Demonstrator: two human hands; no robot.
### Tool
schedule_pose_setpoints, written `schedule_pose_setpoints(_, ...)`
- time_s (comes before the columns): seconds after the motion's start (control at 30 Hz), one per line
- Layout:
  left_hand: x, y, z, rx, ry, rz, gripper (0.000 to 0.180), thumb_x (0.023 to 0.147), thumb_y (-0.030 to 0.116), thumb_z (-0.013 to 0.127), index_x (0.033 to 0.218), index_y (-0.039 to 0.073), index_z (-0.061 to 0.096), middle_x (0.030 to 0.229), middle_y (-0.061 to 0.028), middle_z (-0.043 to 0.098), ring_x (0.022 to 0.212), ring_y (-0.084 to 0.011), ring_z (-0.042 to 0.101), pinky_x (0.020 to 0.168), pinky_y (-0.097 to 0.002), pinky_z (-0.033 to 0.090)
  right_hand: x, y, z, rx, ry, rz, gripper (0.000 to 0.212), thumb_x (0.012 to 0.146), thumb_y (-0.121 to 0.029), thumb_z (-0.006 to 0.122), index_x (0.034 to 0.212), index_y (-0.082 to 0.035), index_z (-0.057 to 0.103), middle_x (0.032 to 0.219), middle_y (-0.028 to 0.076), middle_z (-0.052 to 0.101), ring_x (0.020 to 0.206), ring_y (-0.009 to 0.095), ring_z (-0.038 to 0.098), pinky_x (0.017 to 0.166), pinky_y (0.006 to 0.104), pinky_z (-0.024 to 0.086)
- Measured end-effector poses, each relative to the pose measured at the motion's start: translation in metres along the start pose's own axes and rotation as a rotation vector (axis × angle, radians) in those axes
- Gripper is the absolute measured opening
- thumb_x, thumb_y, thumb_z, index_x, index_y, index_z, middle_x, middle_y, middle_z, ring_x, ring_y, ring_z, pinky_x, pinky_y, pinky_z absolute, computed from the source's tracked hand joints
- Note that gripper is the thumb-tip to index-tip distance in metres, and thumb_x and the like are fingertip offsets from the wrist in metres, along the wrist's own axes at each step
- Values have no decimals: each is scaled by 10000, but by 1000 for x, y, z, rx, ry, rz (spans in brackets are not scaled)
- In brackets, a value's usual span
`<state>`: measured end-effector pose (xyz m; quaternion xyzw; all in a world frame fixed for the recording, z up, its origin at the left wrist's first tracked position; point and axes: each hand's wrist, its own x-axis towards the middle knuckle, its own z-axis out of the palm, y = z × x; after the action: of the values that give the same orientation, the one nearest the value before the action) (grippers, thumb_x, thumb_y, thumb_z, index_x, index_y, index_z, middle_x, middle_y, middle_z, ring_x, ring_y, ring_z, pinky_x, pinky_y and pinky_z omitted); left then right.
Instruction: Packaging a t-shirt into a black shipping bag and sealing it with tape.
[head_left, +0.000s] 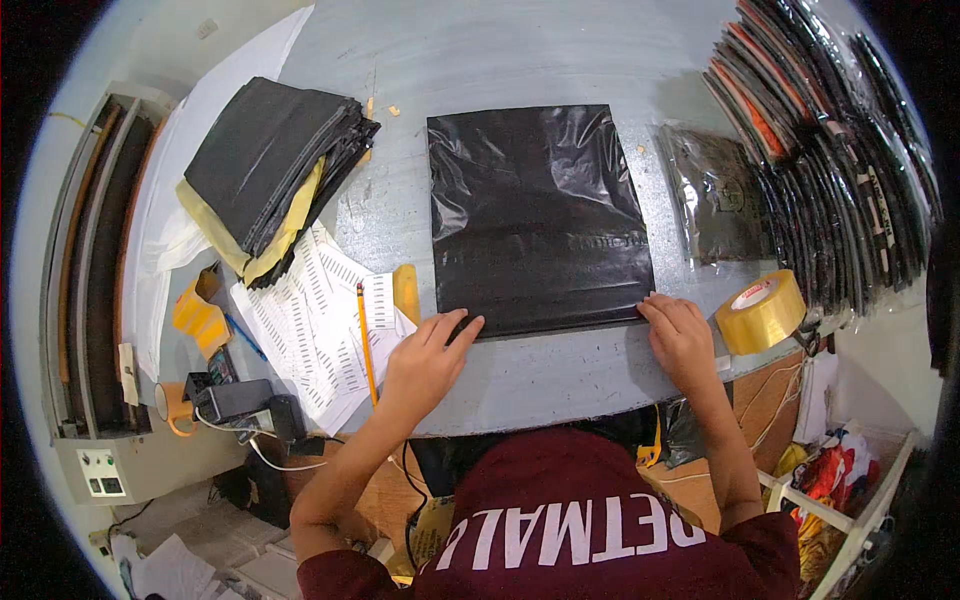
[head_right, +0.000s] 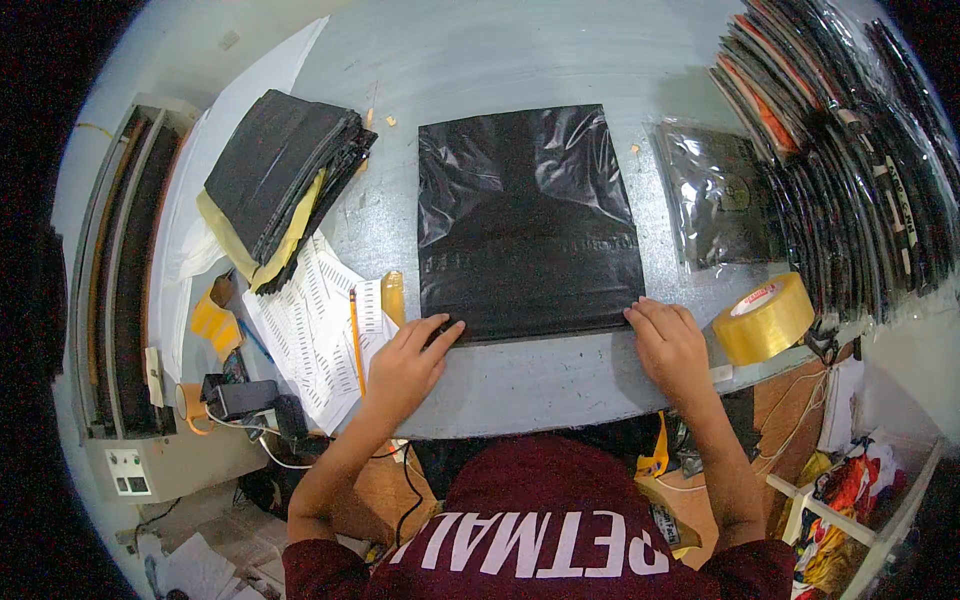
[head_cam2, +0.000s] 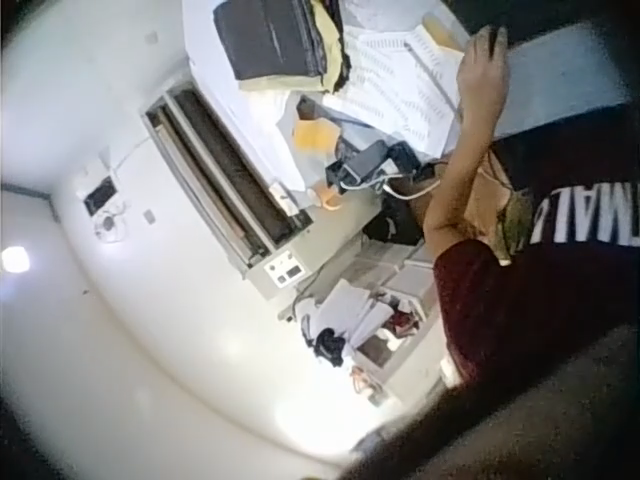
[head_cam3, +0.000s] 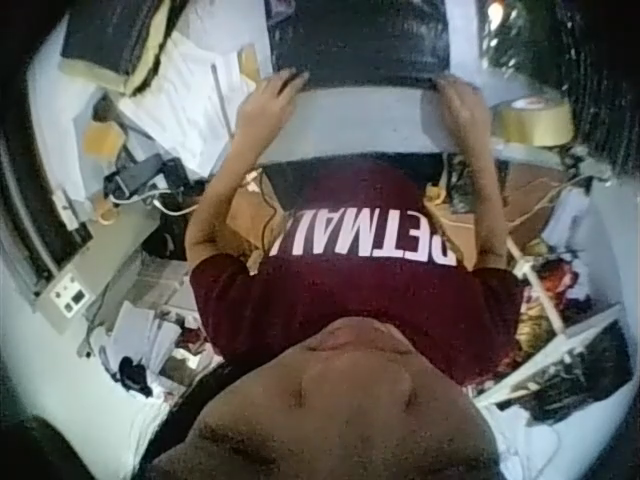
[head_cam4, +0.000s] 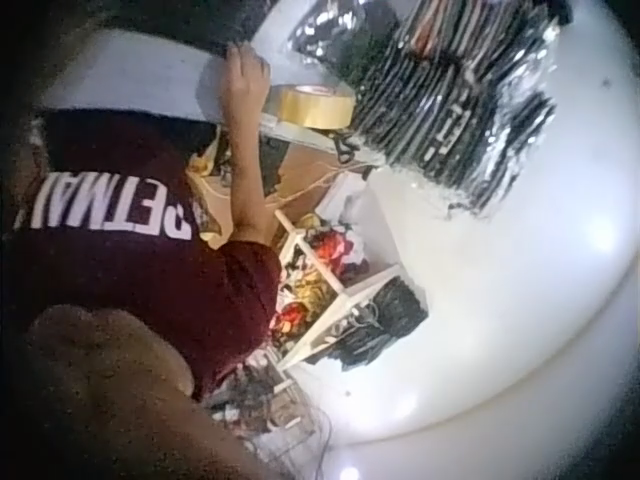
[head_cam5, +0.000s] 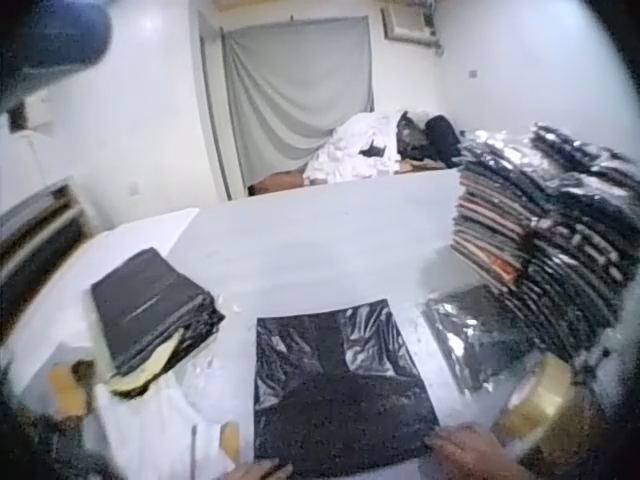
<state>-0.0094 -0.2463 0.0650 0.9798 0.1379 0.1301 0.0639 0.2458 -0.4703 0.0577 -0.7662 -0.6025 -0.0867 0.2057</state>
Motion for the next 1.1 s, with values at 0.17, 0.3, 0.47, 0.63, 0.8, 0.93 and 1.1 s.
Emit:
schedule_pose_setpoints(0.17, -4, -11, -1, -21, 52, 11, 378, 702, 71, 649, 1079, 80, 618, 1071, -39, 602, 884, -178, 601, 701, -284, 506, -1, 4, 1, 64, 35, 16, 204, 698, 3, 639, 902, -8, 631, 968, 107, 632, 927, 261, 604, 815, 361, 466)
schedule_pose_setpoints(0.3, -7, -17, 2, -76, 145, 16, 285, 719, 46, 648, 1004, 44, 645, 994, -43, 635, 819, -179, 616, 680, -279, 502, -5, 2, 4, 89, 52, 57, 193, 714, 8, 641, 906, -5, 631, 979, 119, 631, 933, 276, 605, 829, 362, 469)
schedule_pose_setpoints(0.47, -11, -22, 4, -110, 191, 30, 251, 722, 39, 646, 973, 31, 654, 978, -43, 640, 810, -182, 618, 674, -286, 499, -6, 0, 4, 34, 52, 36, 158, 745, -6, 612, 903, 5, 623, 975, 126, 628, 950, 280, 600, 832, 361, 475)
schedule_pose_setpoints(0.63, -14, -19, -6, -112, 157, 75, 245, 728, 60, 649, 972, 42, 659, 996, -35, 641, 907, -183, 596, 748, -308, 479, -10, -2, -9, -6, -51, 56, 129, 754, -17, 580, 878, 11, 606, 992, 138, 622, 987, 286, 589, 845, 368, 469)
schedule_pose_setpoints(0.8, -27, -13, -29, -209, -44, 50, 198, 723, 104, 675, 919, 85, 690, 993, -13, 648, 1015, -195, 556, 895, -364, 403, -2, -16, -44, 34, -225, 8, 106, 747, -28, 588, 848, -18, 559, 996, 148, 614, 978, 314, 582, 856, 396, 456)
schedule_pose_setpoints(0.93, -28, -10, -54, -311, -92, 41, 169, 731, 120, 689, 897, 91, 698, 974, -16, 658, 1019, -206, 560, 934, -386, 385, -1, -21, -75, 201, -363, 148, 128, 766, -21, 587, 890, -3, 562, 1025, 156, 605, 995, 352, 565, 857, 422, 440)
schedule_pose_setpoints(1.1, -11, -25, -61, -534, -30, -63, 127, 749, 106, 684, 873, 80, 689, 946, -45, 668, 992, -216, 579, 961, -374, 367, 22, -20, -93, 397, -252, 391, 91, 816, -56, 575, 885, -3, 547, 1007, 176, 618, 981, 343, 585, 818, 378, 453)
